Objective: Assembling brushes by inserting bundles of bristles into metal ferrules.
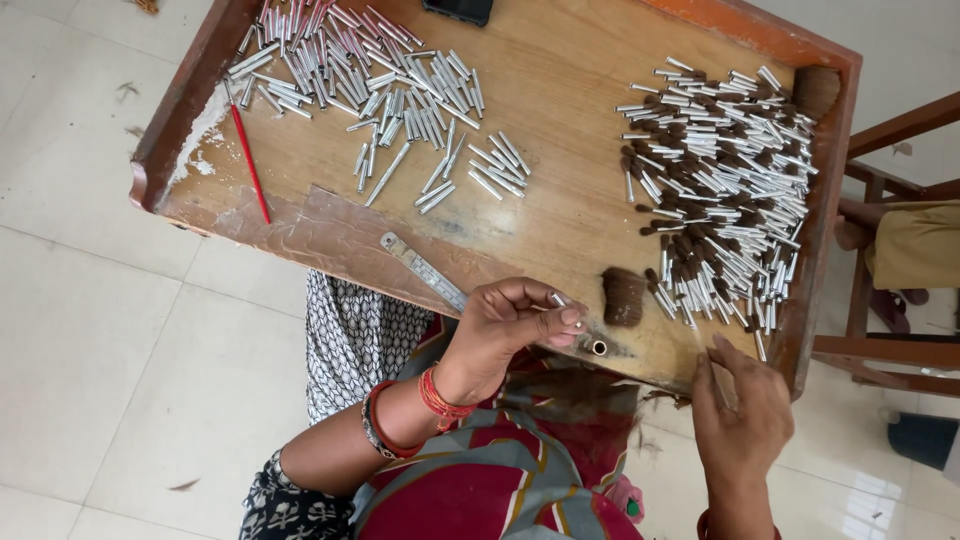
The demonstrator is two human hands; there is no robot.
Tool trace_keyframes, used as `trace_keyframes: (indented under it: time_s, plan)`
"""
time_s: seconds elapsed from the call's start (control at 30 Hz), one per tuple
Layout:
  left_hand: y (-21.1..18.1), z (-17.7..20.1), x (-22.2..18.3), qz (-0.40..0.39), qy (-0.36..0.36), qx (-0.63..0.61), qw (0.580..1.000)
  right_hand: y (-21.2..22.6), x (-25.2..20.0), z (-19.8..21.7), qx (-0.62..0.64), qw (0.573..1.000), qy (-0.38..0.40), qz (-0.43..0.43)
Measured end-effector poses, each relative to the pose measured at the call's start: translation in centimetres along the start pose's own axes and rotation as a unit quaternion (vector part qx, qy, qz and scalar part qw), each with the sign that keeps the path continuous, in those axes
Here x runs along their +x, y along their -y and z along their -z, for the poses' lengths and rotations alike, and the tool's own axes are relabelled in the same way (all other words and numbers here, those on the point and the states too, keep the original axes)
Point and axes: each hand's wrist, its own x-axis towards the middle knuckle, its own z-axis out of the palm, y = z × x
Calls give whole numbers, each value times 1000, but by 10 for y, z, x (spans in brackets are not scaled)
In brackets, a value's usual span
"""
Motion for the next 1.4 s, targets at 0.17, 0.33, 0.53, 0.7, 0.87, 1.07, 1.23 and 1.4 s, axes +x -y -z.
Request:
trace_keyframes:
  time_s: [0.17, 0.33, 0.53, 0.7, 0.87, 1.07, 1.23, 1.4]
  plan:
    - [-5, 2, 0, -20, -6, 6, 1000, 22, -12, 4, 151, 985, -75, -31]
    - [-2, -3, -4, 12, -7, -2, 1000, 57, -24, 6, 239, 971, -21, 1]
    - [7, -1, -10, 26, -18, 8, 999, 71, -27, 4, 263, 962, 69, -19]
    - [19, 1, -11, 11, -5, 12, 1000, 72, -26, 4, 284, 956, 74, -28]
    - [25, 0, -10, 9, -4, 37, 999, 74, -24, 5, 302, 950, 71, -39]
    - [30, -3, -10, -41, 34, 81, 995, 73, -26, -1, 333, 938, 74, -55]
    - [25, 0, -1, -80, 34, 95, 992, 55, -23, -9, 337, 935, 66, -91]
    - [11, 3, 1, -151, 64, 300, 940, 19, 1, -15, 92, 990, -12, -109]
